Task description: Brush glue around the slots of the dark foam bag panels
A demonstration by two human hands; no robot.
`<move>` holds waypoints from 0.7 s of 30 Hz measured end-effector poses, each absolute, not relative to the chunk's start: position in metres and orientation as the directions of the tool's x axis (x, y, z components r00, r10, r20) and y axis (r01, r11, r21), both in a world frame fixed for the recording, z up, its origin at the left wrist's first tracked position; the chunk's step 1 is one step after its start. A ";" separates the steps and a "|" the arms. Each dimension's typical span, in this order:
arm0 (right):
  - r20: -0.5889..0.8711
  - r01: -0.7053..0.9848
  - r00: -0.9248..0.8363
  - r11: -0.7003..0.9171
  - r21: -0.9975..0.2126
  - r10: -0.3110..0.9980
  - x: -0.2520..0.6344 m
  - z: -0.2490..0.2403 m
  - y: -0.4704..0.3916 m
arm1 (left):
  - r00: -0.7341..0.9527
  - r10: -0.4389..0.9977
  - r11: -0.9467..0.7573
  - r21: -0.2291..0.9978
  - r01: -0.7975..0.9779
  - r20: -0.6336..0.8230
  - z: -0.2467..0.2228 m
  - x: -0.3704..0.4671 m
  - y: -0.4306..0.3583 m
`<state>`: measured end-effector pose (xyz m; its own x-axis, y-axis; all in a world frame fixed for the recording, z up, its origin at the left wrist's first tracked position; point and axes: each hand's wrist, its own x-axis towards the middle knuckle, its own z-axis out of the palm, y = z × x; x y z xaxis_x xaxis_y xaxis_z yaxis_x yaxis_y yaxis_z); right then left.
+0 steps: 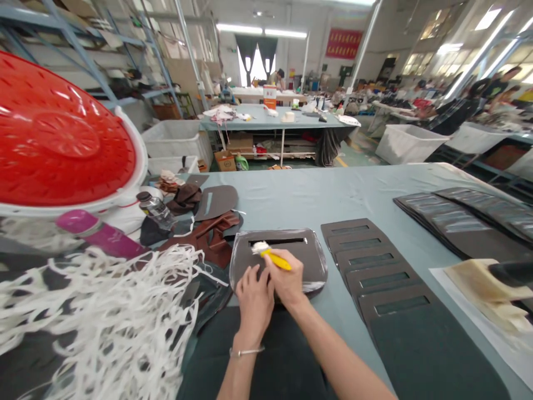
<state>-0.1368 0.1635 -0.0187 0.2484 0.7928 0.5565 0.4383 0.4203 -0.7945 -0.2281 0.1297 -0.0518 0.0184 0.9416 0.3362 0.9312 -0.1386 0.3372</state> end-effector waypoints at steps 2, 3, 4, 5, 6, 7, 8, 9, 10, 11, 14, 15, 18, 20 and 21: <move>0.538 0.410 0.182 0.434 -0.802 0.823 -0.160 -0.026 0.183 | 0.041 0.944 -0.136 0.272 0.953 0.327 -0.056 -0.222 0.128; 0.525 0.419 0.173 0.420 -0.805 0.833 -0.158 -0.032 0.189 | 0.044 0.943 -0.134 0.254 0.958 0.330 -0.058 -0.221 0.128; 0.515 0.442 0.186 0.397 -0.804 0.837 -0.147 -0.037 0.191 | 0.045 0.940 -0.134 0.243 0.961 0.338 -0.060 -0.221 0.128; 0.508 0.478 0.221 0.362 -0.800 0.832 -0.128 -0.041 0.191 | 0.044 0.936 -0.134 0.237 0.962 0.350 -0.061 -0.221 0.128; 0.507 0.519 0.277 0.317 -0.794 0.816 -0.105 -0.044 0.190 | 0.040 0.931 -0.133 0.235 0.963 0.363 -0.062 -0.221 0.128; 0.516 0.572 0.339 0.263 -0.777 0.787 -0.081 -0.045 0.187 | 0.032 0.927 -0.128 0.235 0.963 0.375 -0.062 -0.221 0.129; 0.523 0.624 0.421 0.182 -0.760 0.741 -0.059 -0.044 0.185 | 0.023 0.924 -0.122 0.235 0.964 0.383 -0.063 -0.220 0.129; 0.532 0.653 0.488 0.114 -0.749 0.692 -0.045 -0.041 0.184 | 0.017 0.922 -0.116 0.235 0.965 0.387 -0.063 -0.219 0.129; 0.540 0.665 0.525 0.079 -0.743 0.658 -0.038 -0.037 0.184 | 0.010 0.921 -0.109 0.235 0.966 0.388 -0.063 -0.218 0.129; 0.545 0.662 0.530 0.085 -0.745 0.649 -0.042 -0.033 0.186 | 0.007 0.922 -0.105 0.233 0.967 0.388 -0.064 -0.218 0.130; 0.576 0.585 0.358 0.305 -0.752 0.735 -0.096 -0.024 0.200 | 0.017 0.924 -0.113 0.231 0.966 0.382 -0.064 -0.217 0.129; 0.593 0.547 0.273 0.384 -0.744 0.758 -0.117 -0.024 0.207 | 0.025 0.924 -0.122 0.232 0.965 0.381 -0.065 -0.218 0.129; 0.580 0.533 0.148 0.430 -0.729 0.801 -0.145 -0.031 0.220 | 0.034 0.918 -0.140 0.243 0.960 0.394 -0.066 -0.221 0.130; 0.558 0.601 0.211 0.344 -0.722 0.803 -0.120 -0.037 0.221 | 0.021 0.913 -0.138 0.259 0.956 0.408 -0.067 -0.222 0.131; 0.553 0.643 0.271 0.280 -0.713 0.787 -0.100 -0.039 0.219 | 0.011 0.911 -0.133 0.268 0.954 0.413 -0.067 -0.222 0.132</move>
<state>-0.1000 0.2194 -0.0386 0.2713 0.7875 0.5534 0.6430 0.2796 -0.7130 -0.2218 0.1318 -0.0670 0.0107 0.9107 0.4129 0.9544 -0.1326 0.2676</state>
